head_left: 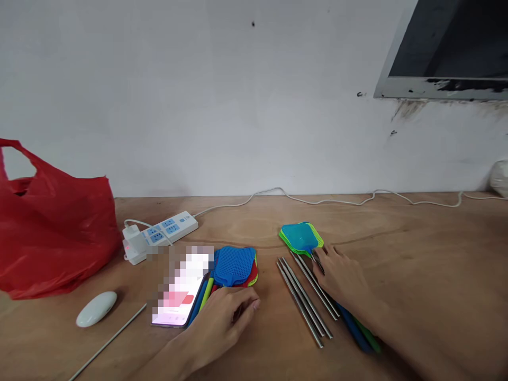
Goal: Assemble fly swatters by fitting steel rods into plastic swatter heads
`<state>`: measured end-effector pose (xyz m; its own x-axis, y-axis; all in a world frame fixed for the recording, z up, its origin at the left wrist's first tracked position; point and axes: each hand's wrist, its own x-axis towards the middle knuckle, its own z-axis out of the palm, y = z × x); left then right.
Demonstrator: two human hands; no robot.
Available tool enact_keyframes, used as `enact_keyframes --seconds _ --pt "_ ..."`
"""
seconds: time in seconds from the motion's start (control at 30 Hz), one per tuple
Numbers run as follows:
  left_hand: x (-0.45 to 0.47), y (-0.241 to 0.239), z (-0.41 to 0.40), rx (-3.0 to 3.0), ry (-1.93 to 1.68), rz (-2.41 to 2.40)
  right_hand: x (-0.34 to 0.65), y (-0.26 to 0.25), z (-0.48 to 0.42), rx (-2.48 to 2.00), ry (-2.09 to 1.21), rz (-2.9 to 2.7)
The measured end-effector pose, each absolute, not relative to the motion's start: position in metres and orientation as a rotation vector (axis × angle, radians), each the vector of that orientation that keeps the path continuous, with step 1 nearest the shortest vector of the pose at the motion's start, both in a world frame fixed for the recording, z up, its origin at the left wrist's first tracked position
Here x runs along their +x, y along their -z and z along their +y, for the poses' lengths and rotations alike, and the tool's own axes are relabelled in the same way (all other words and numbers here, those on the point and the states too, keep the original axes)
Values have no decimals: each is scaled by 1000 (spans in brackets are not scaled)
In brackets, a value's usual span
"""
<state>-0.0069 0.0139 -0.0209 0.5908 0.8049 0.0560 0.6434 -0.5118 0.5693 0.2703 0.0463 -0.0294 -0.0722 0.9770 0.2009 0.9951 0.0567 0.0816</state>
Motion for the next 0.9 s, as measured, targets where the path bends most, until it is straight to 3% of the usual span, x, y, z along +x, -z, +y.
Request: enact_keyframes --seconds 0.13,0.6,0.9 --pt "-10 21 15 2361 -409 1176 274 29 46 -2115 361 -2208" --pt "-9 22 14 2390 -339 1169 276 34 47 -2118 47 -2177" --pt "-7 24 13 2421 -342 1145 268 35 39 -1956 305 -2088"
